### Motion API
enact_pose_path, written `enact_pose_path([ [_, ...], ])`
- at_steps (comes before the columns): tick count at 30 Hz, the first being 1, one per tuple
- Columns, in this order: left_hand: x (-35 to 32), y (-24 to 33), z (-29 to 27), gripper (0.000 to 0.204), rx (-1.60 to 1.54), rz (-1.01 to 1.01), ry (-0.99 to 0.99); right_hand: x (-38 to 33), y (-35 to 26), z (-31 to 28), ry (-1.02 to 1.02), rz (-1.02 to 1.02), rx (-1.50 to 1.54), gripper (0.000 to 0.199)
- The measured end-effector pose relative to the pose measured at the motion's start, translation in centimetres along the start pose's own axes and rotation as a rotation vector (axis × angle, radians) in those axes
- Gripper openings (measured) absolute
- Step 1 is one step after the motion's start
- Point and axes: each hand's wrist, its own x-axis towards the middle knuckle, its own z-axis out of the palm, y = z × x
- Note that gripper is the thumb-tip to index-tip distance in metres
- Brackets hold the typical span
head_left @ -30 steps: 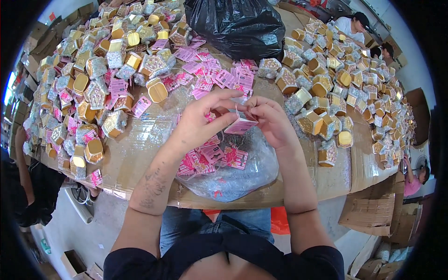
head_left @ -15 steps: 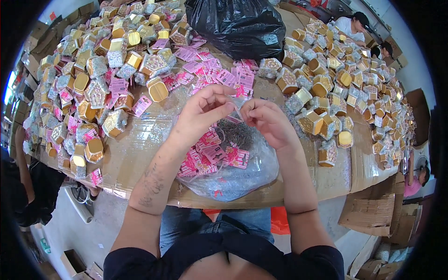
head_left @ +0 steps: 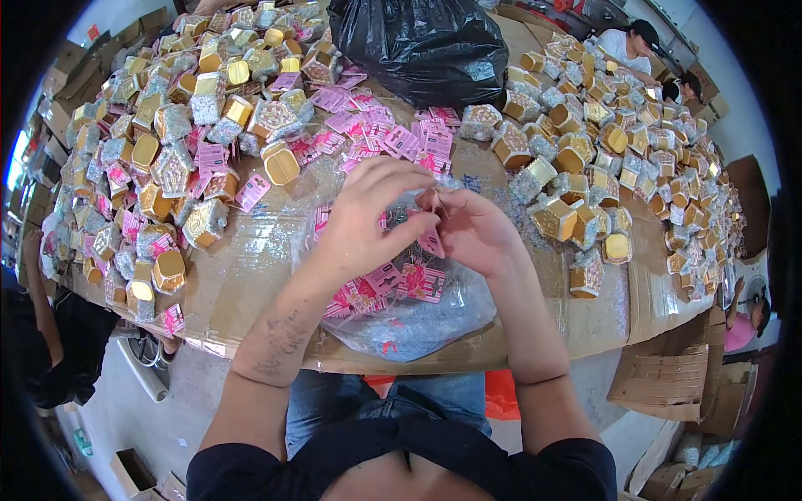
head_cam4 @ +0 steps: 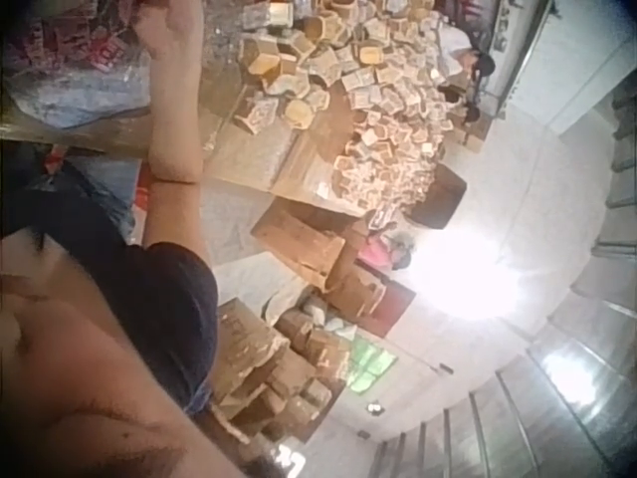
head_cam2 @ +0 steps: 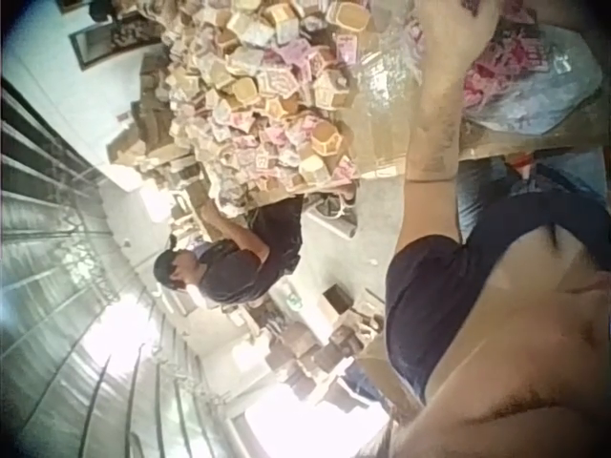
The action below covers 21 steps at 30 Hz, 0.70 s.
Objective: The recorder is attaching small pink labels to plastic-wrapped, glittery products at a production table.
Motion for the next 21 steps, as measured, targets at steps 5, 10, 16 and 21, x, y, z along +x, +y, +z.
enact_pose_path([
  [5, -0.9, 0.1, 0.8, 0.034, 0.139, 0.008, 0.05, 0.2, 1.0, 0.6, -0.073, 0.001, 0.032, 0.017],
  [10, -1.0, 0.2, 0.9, 0.034, 0.076, -0.013, 0.112, 0.1, 1.3, 0.6, -0.085, -0.013, 0.068, 0.019],
  [16, -1.3, 0.1, 1.1, 0.03, -0.064, -0.067, 0.121, 0.3, 2.0, 0.5, -0.104, -0.046, 0.096, 0.018],
  [21, -1.4, -0.4, 1.3, 0.018, -0.242, -0.065, 0.113, 0.3, 2.4, 0.2, -0.126, -0.051, 0.023, 0.022],
])
